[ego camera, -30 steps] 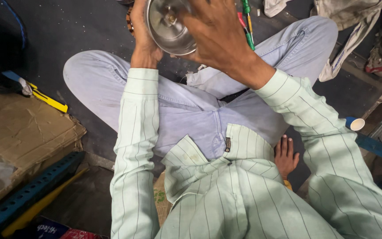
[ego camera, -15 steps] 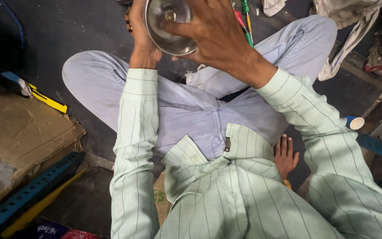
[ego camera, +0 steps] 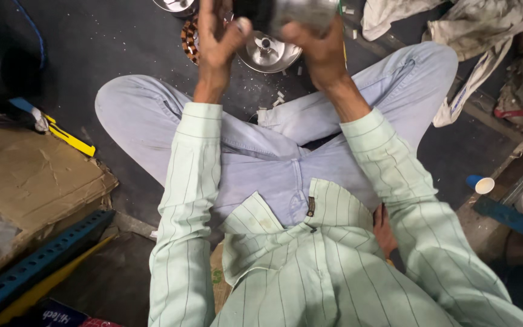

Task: The person sits on the workshop floor and works on a stainless steel mixer grinder jar. They wipe the jar with a cloth, remove and handle the blade assembly and coupler parts, use a screwdriver on the jar base, and fit a pink coupler piece onto the jar, then handle the perforated blade disc.

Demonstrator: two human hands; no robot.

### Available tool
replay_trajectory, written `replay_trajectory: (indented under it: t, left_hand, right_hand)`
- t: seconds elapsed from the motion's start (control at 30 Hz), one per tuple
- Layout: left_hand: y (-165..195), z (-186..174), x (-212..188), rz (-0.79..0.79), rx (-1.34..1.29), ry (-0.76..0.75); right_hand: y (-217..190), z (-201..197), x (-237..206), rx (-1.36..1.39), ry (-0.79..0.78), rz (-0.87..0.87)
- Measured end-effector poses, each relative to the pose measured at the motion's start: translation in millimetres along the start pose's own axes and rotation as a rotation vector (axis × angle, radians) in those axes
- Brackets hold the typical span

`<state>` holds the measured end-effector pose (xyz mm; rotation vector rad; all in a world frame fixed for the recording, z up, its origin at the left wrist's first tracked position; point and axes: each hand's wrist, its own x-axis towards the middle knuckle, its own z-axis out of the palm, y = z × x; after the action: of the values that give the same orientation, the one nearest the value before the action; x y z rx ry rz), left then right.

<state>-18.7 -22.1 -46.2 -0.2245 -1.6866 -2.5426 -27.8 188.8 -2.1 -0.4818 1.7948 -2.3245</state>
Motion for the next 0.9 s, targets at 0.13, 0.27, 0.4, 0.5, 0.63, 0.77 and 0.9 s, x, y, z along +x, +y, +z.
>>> replay_trajectory:
  t: [0.13,0.27,0.4,0.5,0.63,0.77,0.9]
  left_hand:
    - [4.7,22.6,-11.8,0.058,0.253,-0.097]
    - [14.0,28.5,-12.7,0.044,0.414,-0.098]
    - [22.0,24.7,-8.0,0.341,0.885,0.004]
    - [21.1,25.9,-5.7,0.367,0.867,0.002]
    - [16.5,29.8,-6.8,0.413,0.939,0.007]
    - [17.0,26.8,-4.2,0.409,0.895,-0.021]
    - [17.0,23.9,-4.7,0.34,0.886,-0.01]
  right_hand:
    - [14.3,0.2,-16.8,0.716,-0.067,0.226]
    - [27.9,-4.8,-24.5,0.652,-0.055,0.32]
    - [34.1,-26.2,-23.0,0.112,0.17,0.237]
    - [24.9,-38.1,-25.3,-0.084,0.261,0.031]
    - [-9.0,-35.0,-35.7,-0.733,0.225,-0.215]
    - [-42.3,-18.8,-28.6,-1.057,-0.061,-0.391]
    - [-58.5,-0.8,-20.0,-1.049,-0.11,-0.36]
